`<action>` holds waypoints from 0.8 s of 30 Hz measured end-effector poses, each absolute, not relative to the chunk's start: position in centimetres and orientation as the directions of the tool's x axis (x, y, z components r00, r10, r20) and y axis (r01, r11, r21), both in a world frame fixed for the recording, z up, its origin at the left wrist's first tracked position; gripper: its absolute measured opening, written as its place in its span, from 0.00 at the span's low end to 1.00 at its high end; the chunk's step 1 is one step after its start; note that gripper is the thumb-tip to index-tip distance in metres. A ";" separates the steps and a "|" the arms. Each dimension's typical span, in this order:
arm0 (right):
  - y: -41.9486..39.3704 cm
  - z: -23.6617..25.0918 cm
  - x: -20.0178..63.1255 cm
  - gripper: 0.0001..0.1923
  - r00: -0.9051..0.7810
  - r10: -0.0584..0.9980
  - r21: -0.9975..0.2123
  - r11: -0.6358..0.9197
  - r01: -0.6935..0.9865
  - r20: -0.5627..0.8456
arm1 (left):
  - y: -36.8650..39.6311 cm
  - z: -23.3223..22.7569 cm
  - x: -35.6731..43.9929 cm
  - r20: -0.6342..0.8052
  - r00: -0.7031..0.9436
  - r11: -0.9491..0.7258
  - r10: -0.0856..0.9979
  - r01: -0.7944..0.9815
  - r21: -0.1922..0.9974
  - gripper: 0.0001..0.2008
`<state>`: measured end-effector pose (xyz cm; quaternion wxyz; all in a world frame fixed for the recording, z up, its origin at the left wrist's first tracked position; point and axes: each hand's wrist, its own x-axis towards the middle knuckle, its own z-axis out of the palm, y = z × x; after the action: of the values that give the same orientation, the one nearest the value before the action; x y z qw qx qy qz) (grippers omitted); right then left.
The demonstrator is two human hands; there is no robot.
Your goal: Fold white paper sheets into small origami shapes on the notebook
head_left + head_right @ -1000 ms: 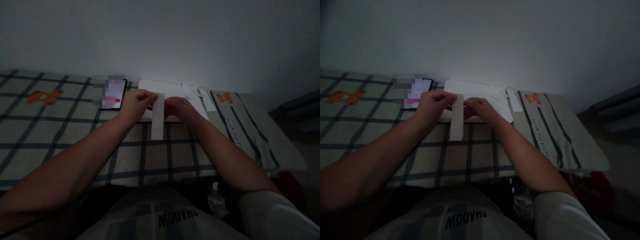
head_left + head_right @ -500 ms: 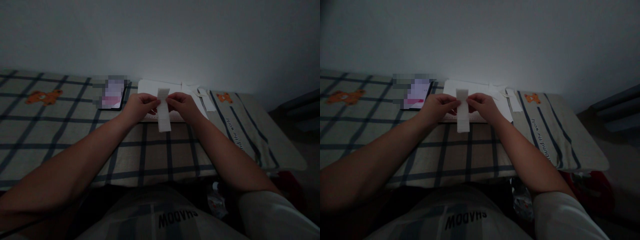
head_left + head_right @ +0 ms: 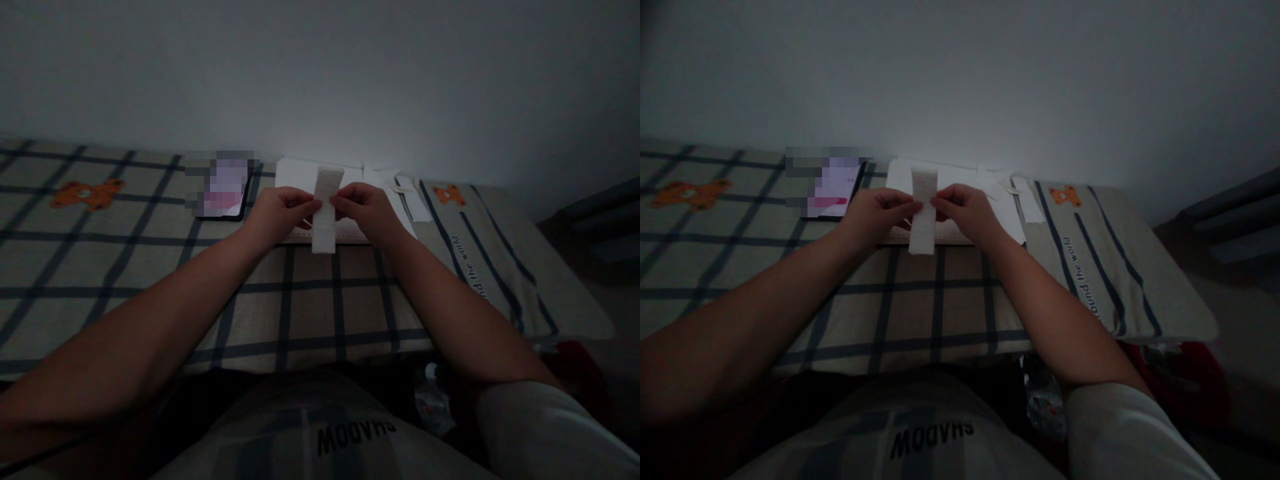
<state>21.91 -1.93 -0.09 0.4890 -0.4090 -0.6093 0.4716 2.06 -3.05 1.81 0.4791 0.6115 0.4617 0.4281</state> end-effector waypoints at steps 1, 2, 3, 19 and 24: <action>-1.9 -0.1 21.9 0.15 -0.198 0.959 -0.977 0.211 0.029 0.201 | -3.0 1.8 2.0 0.096 0.200 -0.131 0.975 0.166 0.977 0.06; -1.9 -0.2 21.9 0.15 -0.218 0.958 -0.980 0.196 0.023 0.186 | -3.0 1.7 2.0 0.113 0.187 -0.146 0.976 0.175 0.974 0.06; -1.9 -0.2 21.9 0.16 -0.239 0.956 -0.984 0.178 0.020 0.168 | -2.9 1.6 1.9 0.128 0.171 -0.158 0.977 0.180 0.971 0.07; -2.1 -0.1 22.1 0.18 -0.285 0.956 -0.994 0.094 0.053 0.075 | -2.8 1.2 1.9 0.106 0.147 -0.135 0.983 0.203 0.970 0.08; -1.9 0.0 22.0 0.14 -0.245 0.960 -0.985 0.156 0.075 0.133 | -2.8 1.2 2.1 0.059 0.163 -0.086 0.985 0.168 0.982 0.09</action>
<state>22.01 -1.94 0.01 0.4474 -0.4211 -0.6147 0.4946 2.07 -2.78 1.19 0.4738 0.5976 0.4821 0.4312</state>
